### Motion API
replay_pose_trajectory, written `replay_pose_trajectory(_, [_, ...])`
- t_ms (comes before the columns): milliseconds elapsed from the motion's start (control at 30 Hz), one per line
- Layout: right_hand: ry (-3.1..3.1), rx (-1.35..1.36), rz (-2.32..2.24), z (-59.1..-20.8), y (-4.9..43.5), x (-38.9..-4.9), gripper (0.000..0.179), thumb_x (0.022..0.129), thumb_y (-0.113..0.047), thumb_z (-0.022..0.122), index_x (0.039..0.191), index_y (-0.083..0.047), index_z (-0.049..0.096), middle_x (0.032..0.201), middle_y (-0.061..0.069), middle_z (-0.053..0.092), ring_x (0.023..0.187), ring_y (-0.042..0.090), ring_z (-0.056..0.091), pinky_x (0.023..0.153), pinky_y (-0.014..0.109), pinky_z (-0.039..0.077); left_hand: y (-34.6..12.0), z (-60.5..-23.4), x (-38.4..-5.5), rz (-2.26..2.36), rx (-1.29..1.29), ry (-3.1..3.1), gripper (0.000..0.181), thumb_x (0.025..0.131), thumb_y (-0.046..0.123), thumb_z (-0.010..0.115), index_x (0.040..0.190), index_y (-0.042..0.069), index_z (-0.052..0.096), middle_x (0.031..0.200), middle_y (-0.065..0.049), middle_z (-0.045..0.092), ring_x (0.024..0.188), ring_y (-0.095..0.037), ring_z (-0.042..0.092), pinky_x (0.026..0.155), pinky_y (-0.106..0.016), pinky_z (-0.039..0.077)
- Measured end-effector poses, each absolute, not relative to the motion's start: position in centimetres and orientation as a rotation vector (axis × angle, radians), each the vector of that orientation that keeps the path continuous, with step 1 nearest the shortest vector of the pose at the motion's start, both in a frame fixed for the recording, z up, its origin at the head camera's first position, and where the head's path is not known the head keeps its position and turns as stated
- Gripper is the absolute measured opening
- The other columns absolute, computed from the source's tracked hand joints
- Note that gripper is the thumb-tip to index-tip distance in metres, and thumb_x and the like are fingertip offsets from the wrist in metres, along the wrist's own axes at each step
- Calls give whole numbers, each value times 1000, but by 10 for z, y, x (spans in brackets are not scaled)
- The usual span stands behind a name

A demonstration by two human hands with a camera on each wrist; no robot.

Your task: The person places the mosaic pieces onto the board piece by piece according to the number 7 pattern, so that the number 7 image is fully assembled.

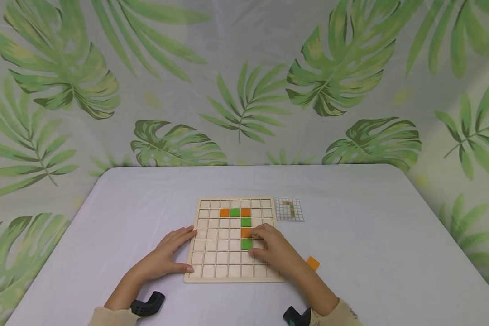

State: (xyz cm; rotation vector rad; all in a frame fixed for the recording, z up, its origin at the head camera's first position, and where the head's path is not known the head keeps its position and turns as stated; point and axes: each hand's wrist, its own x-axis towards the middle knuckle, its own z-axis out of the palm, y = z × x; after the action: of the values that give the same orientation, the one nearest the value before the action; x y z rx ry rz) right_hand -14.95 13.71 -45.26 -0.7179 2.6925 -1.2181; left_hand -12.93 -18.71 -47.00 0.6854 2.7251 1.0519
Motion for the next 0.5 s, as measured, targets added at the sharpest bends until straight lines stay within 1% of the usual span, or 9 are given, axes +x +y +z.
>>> replay_pose_trajectory(100, [2721,-742,-1243,-441,150,-147,45,75,-21,73,116,-13,57,113,-6,52,103,17,51,87,38,44,-186,-470,-130,1048,670,2717,92,64,50,73,139,12,35,146,-3,24,133,-28,13,106,-47,4])
replay_pose_trajectory(200, [2800,-784,-1227,-431,167,-142,48,73,-19,74,117,-13,56,117,-4,52,103,19,51,85,40,45,-186,-469,-130,1048,661,2711,92,64,50,73,139,13,35,146,-3,24,133,-27,13,106,-47,4])
replay_pose_trajectory(233, [2827,-797,-1217,-429,174,-140,48,73,-20,74,117,-12,56,117,-4,52,103,19,51,84,39,45,-186,-469,-130,1050,664,2712,92,64,50,73,139,13,35,146,-3,24,133,-28,13,106,-48,5])
replay_pose_trajectory(267, [2841,-792,-1218,-427,180,-138,48,73,-20,74,117,-13,56,118,-4,52,103,19,50,80,37,47,-186,-469,-130,1051,669,2714,92,64,50,73,139,12,35,146,-4,25,133,-29,13,106,-48,5])
replay_pose_trajectory(367, [2886,-770,-1198,-424,200,-131,48,74,-23,73,118,-12,56,116,-7,52,102,19,50,78,33,47,-187,-469,-131,1052,688,2720,92,64,50,72,138,11,35,145,-6,26,133,-30,14,106,-48,5])
replay_pose_trajectory(467, [2922,-723,-1162,-425,217,-123,47,76,-27,72,118,-14,55,114,-10,52,100,18,50,77,32,46,-187,-468,-131,1050,697,2726,92,65,50,72,138,10,35,145,-8,26,133,-31,15,106,-48,5])
replay_pose_trajectory(500, [2936,-713,-1145,-426,221,-121,47,76,-28,71,118,-14,55,113,-10,52,100,17,50,80,33,45,-187,-469,-131,1045,697,2729,92,64,50,72,138,10,35,145,-7,26,133,-31,15,106,-48,5])
